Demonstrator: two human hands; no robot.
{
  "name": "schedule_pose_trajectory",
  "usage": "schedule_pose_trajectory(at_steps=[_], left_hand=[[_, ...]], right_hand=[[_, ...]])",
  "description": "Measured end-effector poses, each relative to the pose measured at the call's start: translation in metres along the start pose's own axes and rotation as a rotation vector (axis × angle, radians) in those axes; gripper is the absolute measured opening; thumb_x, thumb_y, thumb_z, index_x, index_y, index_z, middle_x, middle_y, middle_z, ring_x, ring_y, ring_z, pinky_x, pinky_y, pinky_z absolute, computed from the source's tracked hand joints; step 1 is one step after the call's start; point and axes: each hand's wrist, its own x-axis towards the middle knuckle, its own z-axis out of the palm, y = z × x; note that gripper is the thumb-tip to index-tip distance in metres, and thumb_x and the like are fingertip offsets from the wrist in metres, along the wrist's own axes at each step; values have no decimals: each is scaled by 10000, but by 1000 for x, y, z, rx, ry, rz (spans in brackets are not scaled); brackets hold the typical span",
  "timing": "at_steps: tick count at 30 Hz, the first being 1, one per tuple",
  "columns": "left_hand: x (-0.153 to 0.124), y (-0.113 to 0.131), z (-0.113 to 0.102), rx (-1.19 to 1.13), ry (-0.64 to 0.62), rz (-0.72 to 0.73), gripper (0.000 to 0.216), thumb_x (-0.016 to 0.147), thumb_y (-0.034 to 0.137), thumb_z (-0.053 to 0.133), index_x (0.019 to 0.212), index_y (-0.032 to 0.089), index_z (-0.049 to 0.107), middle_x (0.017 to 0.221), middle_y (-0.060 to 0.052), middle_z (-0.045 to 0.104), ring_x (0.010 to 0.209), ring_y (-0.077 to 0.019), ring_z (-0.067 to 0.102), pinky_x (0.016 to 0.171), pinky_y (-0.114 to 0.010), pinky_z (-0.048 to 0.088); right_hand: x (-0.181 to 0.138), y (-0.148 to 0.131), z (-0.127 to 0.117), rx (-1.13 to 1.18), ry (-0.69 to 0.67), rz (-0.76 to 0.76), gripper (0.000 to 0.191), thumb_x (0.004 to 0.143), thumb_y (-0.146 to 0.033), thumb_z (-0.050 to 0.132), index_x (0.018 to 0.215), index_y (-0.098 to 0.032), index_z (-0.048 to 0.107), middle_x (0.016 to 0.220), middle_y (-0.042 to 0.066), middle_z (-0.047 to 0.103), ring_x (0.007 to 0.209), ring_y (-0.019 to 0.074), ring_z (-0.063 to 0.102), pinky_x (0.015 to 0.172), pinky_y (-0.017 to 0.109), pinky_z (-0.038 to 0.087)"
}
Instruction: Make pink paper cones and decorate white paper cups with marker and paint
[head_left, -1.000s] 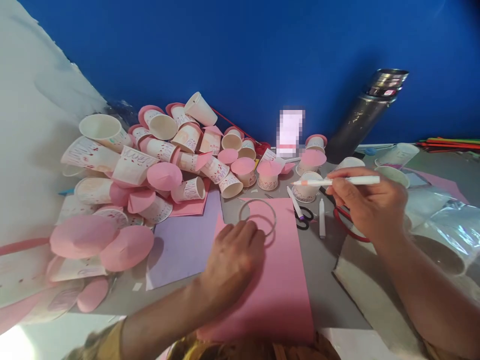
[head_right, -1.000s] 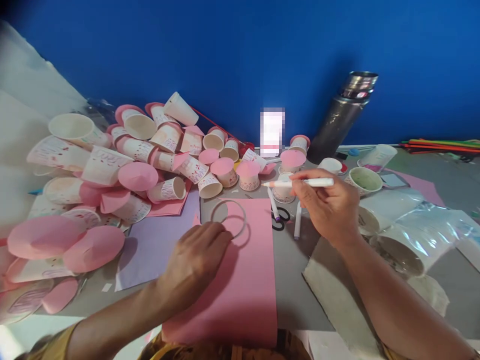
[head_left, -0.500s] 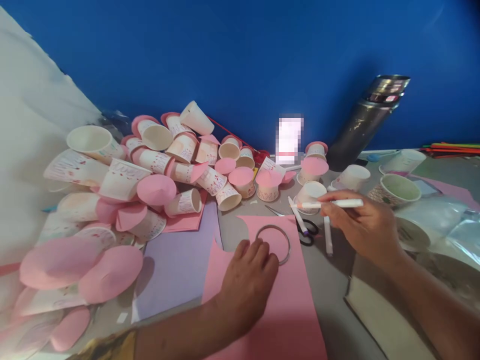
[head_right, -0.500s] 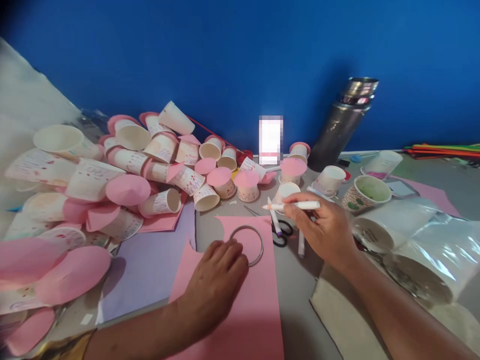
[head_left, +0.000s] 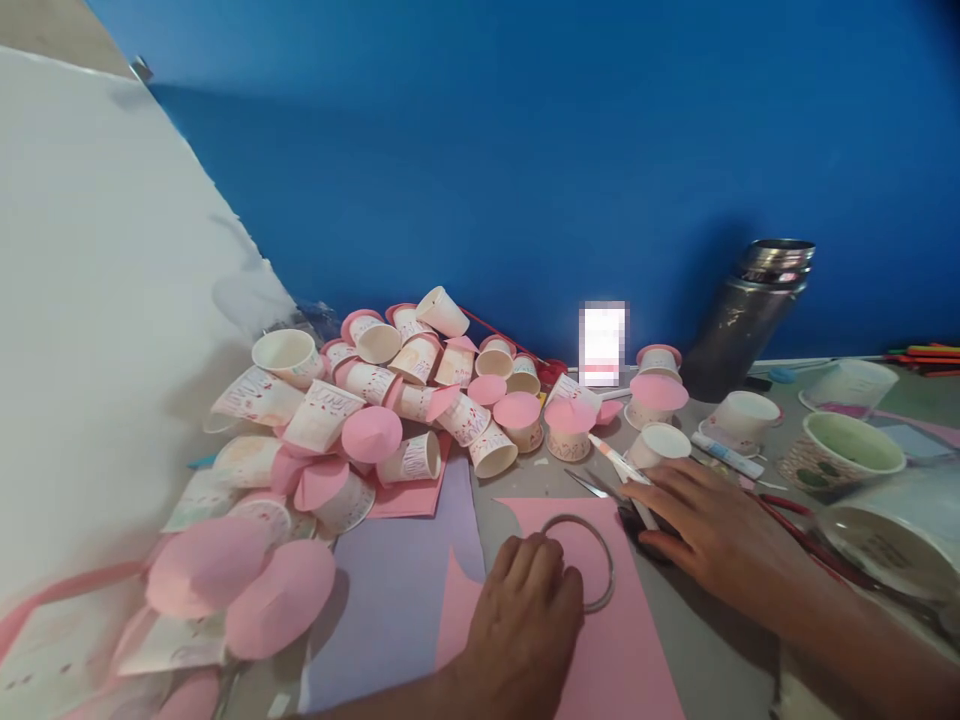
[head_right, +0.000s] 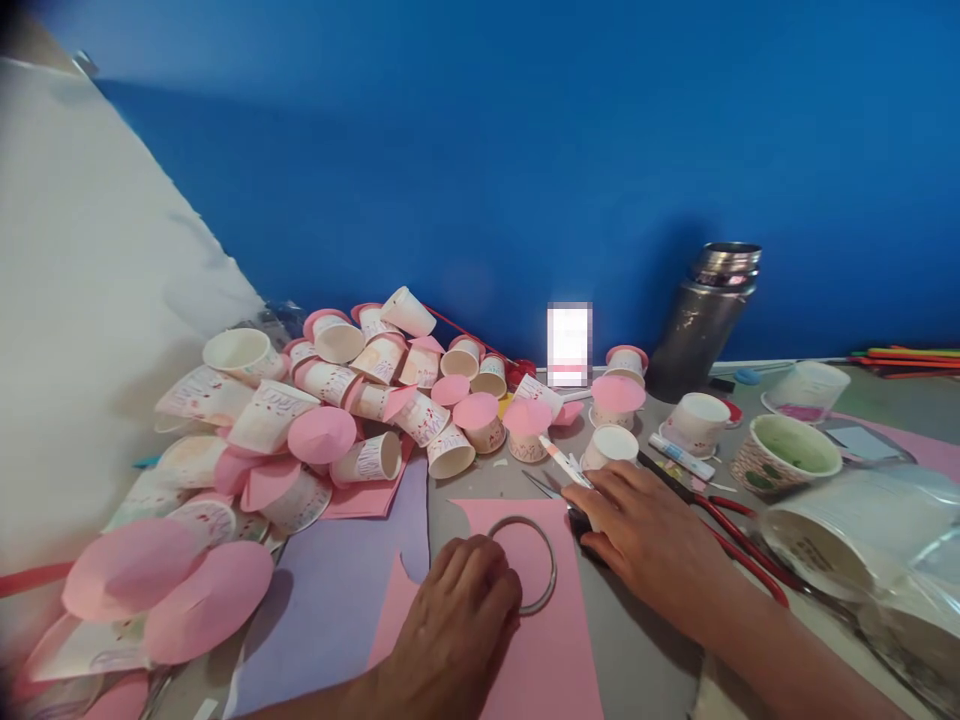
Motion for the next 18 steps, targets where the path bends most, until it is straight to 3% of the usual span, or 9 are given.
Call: schedule_pose_trajectory(at_steps=[7, 13, 18], left_hand=[[-4, 3, -11, -5, -83, -35, 134, 953, 84, 560, 882, 198, 569, 872, -52, 547, 773, -223, 499, 716, -371, 428], [-2, 0, -11, -38, -93, 6, 117, 954, 91, 575, 895, 190, 592, 852, -47, 566, 754, -217, 501, 690, -363, 393], [-2, -1, -11, -57, 23, 44, 160, 944, 57, 575, 855, 188, 599, 815, -32, 575, 713, -201, 475, 661, -363, 366]], right_hand=[[0, -7, -8, -116, -172, -19, 603, 822, -235, 831, 1362, -180, 567, 1177, 126, 697, 1117, 365, 608, 971, 508, 496], [2, -10, -7, -101, -221, 20, 535, 875, -200, 758, 1370, -177, 555, 1185, 144, 700, 1125, 369, 603, 984, 503, 491], [2, -7, -8, -59, -188, 49, 445, 927, -195, 699, 1352, -170, 569, 1163, 143, 706, 1083, 350, 605, 951, 488, 505]])
